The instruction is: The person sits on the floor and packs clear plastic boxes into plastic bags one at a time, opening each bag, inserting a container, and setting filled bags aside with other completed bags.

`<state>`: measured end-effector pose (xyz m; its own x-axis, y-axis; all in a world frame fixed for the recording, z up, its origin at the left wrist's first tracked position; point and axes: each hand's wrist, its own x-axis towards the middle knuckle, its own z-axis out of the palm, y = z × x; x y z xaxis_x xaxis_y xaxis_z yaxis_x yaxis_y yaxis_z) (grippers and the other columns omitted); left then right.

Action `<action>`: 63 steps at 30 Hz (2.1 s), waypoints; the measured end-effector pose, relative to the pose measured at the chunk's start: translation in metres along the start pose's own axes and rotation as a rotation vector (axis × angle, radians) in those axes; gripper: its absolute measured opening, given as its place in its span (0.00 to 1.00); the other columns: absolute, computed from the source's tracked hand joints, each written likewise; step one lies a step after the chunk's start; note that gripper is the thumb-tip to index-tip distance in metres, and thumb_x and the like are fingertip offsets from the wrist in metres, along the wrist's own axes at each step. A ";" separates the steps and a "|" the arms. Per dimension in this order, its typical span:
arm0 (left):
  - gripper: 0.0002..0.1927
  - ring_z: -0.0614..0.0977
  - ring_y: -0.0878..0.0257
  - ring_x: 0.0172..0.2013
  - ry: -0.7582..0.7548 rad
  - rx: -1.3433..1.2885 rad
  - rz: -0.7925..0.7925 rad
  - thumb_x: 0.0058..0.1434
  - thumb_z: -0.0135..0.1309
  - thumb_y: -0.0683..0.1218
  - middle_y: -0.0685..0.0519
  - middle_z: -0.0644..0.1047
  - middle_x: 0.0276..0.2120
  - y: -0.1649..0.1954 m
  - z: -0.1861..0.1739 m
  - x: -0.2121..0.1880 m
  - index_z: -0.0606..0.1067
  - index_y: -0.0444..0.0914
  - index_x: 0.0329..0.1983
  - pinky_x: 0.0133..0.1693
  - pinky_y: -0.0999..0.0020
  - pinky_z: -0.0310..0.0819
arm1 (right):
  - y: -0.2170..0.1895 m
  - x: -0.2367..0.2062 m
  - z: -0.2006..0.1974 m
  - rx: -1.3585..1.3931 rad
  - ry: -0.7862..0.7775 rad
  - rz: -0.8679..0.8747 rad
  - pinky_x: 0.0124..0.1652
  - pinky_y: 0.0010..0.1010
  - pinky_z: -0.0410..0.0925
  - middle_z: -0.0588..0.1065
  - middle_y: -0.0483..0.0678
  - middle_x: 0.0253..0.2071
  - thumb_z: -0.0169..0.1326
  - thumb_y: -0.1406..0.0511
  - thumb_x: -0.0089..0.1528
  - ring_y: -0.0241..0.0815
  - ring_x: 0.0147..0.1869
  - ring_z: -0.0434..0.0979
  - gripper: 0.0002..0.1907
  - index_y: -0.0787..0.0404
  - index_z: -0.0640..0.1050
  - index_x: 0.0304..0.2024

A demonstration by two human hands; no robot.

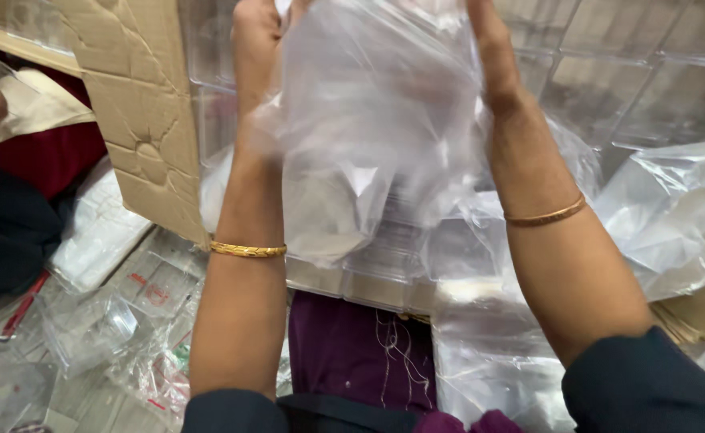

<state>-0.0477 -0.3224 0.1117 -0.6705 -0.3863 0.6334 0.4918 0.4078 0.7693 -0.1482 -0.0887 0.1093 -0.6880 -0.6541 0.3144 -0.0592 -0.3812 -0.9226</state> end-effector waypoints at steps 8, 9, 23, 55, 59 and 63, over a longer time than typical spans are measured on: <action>0.24 0.82 0.68 0.35 -0.493 0.023 -0.011 0.68 0.61 0.60 0.57 0.81 0.31 0.040 0.015 -0.034 0.80 0.33 0.39 0.39 0.70 0.77 | -0.039 -0.102 0.037 -0.597 -0.397 0.334 0.36 0.36 0.63 0.63 0.66 0.34 0.41 0.50 0.75 0.48 0.35 0.62 0.26 0.65 0.79 0.45; 0.23 0.81 0.67 0.39 -0.520 -0.054 0.024 0.69 0.60 0.59 0.55 0.80 0.36 0.042 0.007 -0.043 0.79 0.32 0.44 0.42 0.68 0.76 | -0.044 -0.113 0.037 -0.715 -0.386 0.339 0.34 0.35 0.62 0.64 0.65 0.31 0.40 0.49 0.75 0.48 0.33 0.63 0.27 0.59 0.82 0.50; 0.21 0.84 0.66 0.41 -0.529 -0.381 -0.224 0.75 0.48 0.55 0.50 0.84 0.40 0.061 -0.020 -0.067 0.80 0.32 0.52 0.46 0.71 0.78 | -0.103 -0.128 0.053 -1.009 -0.140 0.071 0.46 0.35 0.76 0.82 0.50 0.49 0.54 0.47 0.64 0.46 0.50 0.84 0.27 0.60 0.80 0.53; 0.11 0.75 0.71 0.36 -0.250 -0.567 -0.419 0.63 0.68 0.44 0.54 0.78 0.36 0.021 -0.022 -0.129 0.74 0.39 0.37 0.40 0.74 0.68 | -0.002 -0.132 0.100 -1.077 0.129 -0.056 0.23 0.36 0.61 0.70 0.50 0.18 0.48 0.68 0.72 0.38 0.19 0.71 0.10 0.60 0.77 0.53; 0.09 0.74 0.71 0.37 -0.326 -0.557 -0.439 0.64 0.67 0.44 0.57 0.78 0.35 0.021 -0.018 -0.128 0.78 0.37 0.40 0.41 0.75 0.66 | -0.001 -0.127 0.102 -1.085 0.170 -0.033 0.24 0.36 0.61 0.70 0.49 0.18 0.48 0.67 0.72 0.39 0.19 0.71 0.07 0.62 0.77 0.50; 0.13 0.78 0.70 0.38 -0.307 -0.696 -0.406 0.63 0.66 0.46 0.58 0.79 0.34 0.020 -0.014 -0.130 0.71 0.41 0.35 0.45 0.75 0.72 | -0.001 -0.127 0.099 -1.072 0.185 0.029 0.23 0.36 0.62 0.71 0.47 0.18 0.51 0.66 0.72 0.37 0.19 0.71 0.07 0.62 0.77 0.46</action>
<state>0.0569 -0.2760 0.0457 -0.9393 -0.1108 0.3246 0.3426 -0.3525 0.8708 0.0111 -0.0702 0.0928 -0.7922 -0.5108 0.3339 -0.5799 0.4596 -0.6727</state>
